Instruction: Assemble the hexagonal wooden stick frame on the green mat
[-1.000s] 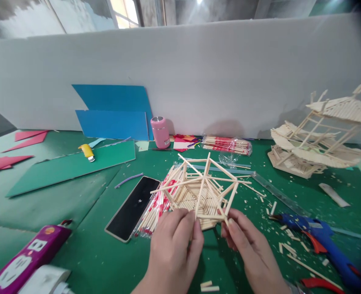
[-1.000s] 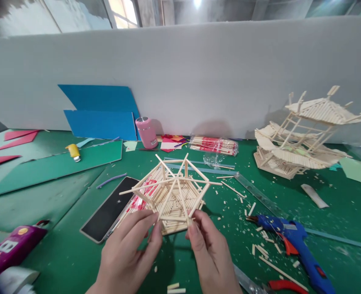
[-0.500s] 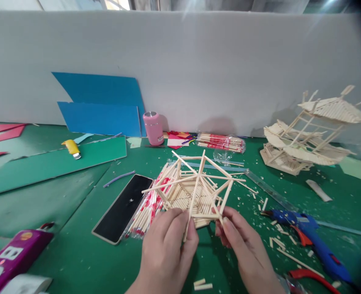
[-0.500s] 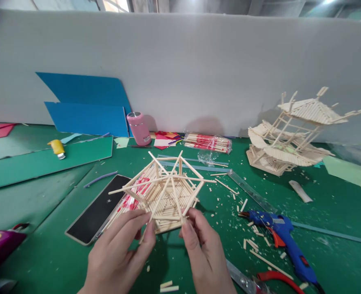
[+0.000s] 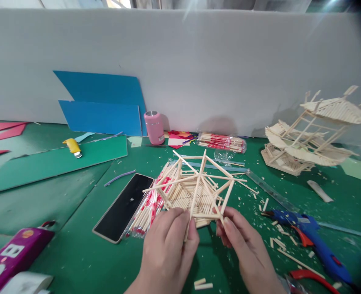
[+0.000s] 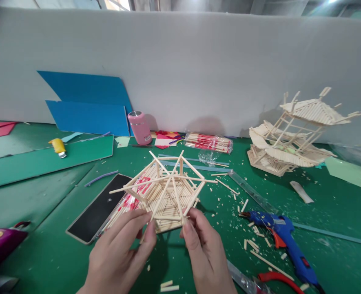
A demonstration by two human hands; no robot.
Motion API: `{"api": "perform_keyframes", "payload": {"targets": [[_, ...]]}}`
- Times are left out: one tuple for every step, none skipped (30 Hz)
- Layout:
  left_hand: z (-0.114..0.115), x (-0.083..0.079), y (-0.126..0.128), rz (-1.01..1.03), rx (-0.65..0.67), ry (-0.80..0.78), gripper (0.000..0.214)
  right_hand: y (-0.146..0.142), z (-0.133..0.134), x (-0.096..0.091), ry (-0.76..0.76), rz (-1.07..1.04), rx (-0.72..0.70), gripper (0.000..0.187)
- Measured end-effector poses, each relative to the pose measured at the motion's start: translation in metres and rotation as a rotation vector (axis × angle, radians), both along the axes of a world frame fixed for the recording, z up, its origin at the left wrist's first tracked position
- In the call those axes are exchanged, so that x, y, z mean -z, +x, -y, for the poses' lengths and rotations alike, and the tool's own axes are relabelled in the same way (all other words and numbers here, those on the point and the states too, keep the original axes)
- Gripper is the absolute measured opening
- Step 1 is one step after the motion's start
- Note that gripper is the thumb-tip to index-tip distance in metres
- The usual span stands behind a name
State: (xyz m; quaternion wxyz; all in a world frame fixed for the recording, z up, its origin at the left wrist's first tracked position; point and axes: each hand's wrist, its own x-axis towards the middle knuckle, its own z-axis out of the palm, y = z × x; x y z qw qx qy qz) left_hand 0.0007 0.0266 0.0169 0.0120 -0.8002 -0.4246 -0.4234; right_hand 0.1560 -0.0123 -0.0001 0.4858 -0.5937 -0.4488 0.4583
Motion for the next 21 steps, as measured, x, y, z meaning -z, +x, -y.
{"api": "perform_keyframes", "payload": {"targets": [[0.000, 0.000, -0.001, -0.005, 0.010, -0.003, 0.009, 0.000, 0.000, 0.000, 0.001, -0.003, 0.000, 0.032], [0.000, -0.002, -0.002, -0.015, 0.022, 0.000, 0.009, 0.000, 0.000, 0.000, 0.000, -0.009, -0.004, 0.032], [0.000, -0.004, -0.004, -0.036, 0.031, 0.010, 0.010, 0.000, 0.000, 0.000, 0.001, -0.017, -0.011, 0.032], [0.000, -0.007, -0.004, -0.067, 0.036, 0.022, 0.013, 0.000, -0.001, 0.000, 0.003, -0.029, -0.020, 0.032], [0.000, -0.010, -0.005, -0.108, 0.039, 0.026, 0.017, -0.001, -0.001, -0.001, 0.008, -0.041, -0.029, 0.031], [0.000, -0.015, -0.004, -0.152, 0.046, 0.023, 0.022, -0.001, -0.002, -0.001, 0.015, -0.055, -0.040, 0.031], [-0.001, -0.020, -0.003, -0.192, 0.062, 0.012, 0.024, -0.001, -0.003, -0.002, 0.024, -0.071, -0.053, 0.030], [-0.003, -0.025, -0.001, -0.227, 0.085, -0.008, 0.024, -0.002, -0.004, -0.002, 0.031, -0.085, -0.062, 0.030], [-0.005, -0.029, 0.001, -0.257, 0.118, -0.033, 0.021, -0.002, -0.004, -0.003, 0.039, -0.093, -0.067, 0.029], [-0.008, -0.033, 0.004, -0.283, 0.157, -0.054, 0.018, -0.002, -0.005, -0.003, 0.043, -0.094, -0.071, 0.028], [-0.011, -0.036, 0.007, -0.310, 0.192, -0.070, 0.015, -0.001, -0.005, -0.004, 0.045, -0.090, -0.075, 0.026], [-0.014, -0.037, 0.010, -0.340, 0.224, -0.082, 0.015, -0.001, -0.005, -0.004, 0.043, -0.084, -0.085, 0.025], [-0.018, -0.038, 0.013, -0.369, 0.249, -0.091, 0.015, -0.001, -0.004, -0.005, 0.042, -0.080, -0.095, 0.025], [-0.021, -0.037, 0.015, -0.392, 0.268, -0.093, 0.016, 0.000, -0.005, -0.005, 0.041, -0.081, -0.109, 0.026], [-0.024, -0.035, 0.017, -0.405, 0.282, -0.092, 0.017, 0.000, -0.005, -0.006, 0.041, -0.092, -0.125, 0.027], [-0.026, -0.033, 0.018, -0.411, 0.294, -0.091, 0.018, 0.000, -0.005, -0.006, 0.038, -0.111, -0.139, 0.028], [-0.028, -0.031, 0.018, -0.408, 0.301, -0.095, 0.019, 0.000, -0.006, -0.007, 0.035, -0.139, -0.150, 0.028], [-0.030, -0.030, 0.019, -0.398, 0.306, -0.106, 0.020, -0.001, -0.007, -0.008, 0.026, -0.173, -0.158, 0.027], [-0.031, -0.029, 0.019, -0.386, 0.316, -0.126, 0.021, -0.002, -0.008, -0.009, 0.014, -0.213, -0.164, 0.026], [-0.032, -0.030, 0.018, -0.378, 0.330, -0.158, 0.021, -0.002, -0.009, -0.010, -0.001, -0.255, -0.170, 0.025], [-0.033, -0.031, 0.018, -0.375, 0.348, -0.194, 0.020, -0.003, -0.011, -0.010, -0.015, -0.296, -0.169, 0.024]]}}
